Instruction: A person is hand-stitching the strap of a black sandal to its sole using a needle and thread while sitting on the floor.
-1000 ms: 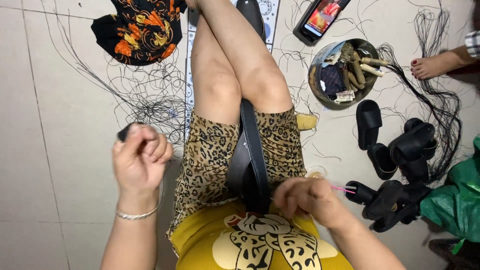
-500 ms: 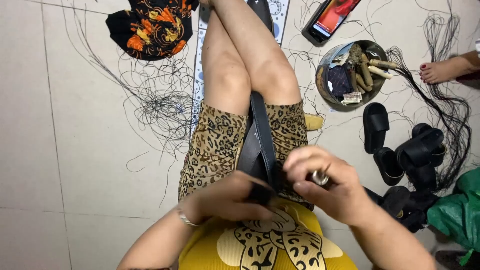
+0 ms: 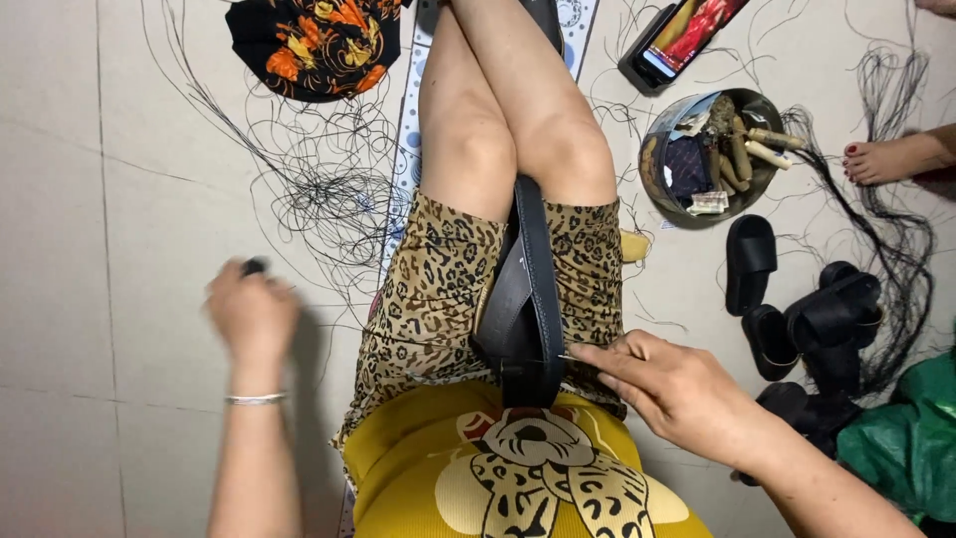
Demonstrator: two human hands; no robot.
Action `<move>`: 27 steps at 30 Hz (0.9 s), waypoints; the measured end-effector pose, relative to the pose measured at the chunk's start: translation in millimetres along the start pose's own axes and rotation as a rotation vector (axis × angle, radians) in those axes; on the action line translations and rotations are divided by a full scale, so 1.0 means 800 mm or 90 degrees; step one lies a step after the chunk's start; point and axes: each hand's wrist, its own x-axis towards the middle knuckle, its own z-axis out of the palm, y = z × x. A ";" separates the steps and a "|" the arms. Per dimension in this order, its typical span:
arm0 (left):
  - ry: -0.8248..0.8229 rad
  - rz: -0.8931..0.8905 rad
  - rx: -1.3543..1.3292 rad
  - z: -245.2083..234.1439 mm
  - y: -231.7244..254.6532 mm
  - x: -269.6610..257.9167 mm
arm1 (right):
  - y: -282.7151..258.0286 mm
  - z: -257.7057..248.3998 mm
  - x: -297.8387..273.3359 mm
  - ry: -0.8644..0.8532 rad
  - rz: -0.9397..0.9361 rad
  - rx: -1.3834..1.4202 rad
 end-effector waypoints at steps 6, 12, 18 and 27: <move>0.018 0.284 -0.821 -0.215 0.187 -0.061 | -0.003 -0.006 0.009 -0.044 -0.031 -0.078; -0.067 0.703 -0.618 -0.210 0.227 -0.089 | -0.016 -0.011 0.009 -0.056 -0.051 -0.206; -0.021 0.651 -0.663 -0.179 0.248 -0.107 | -0.034 -0.004 0.011 -0.117 -0.051 -0.466; 0.020 0.653 -0.660 -0.188 0.243 -0.107 | -0.031 0.017 0.037 -0.099 0.010 -0.252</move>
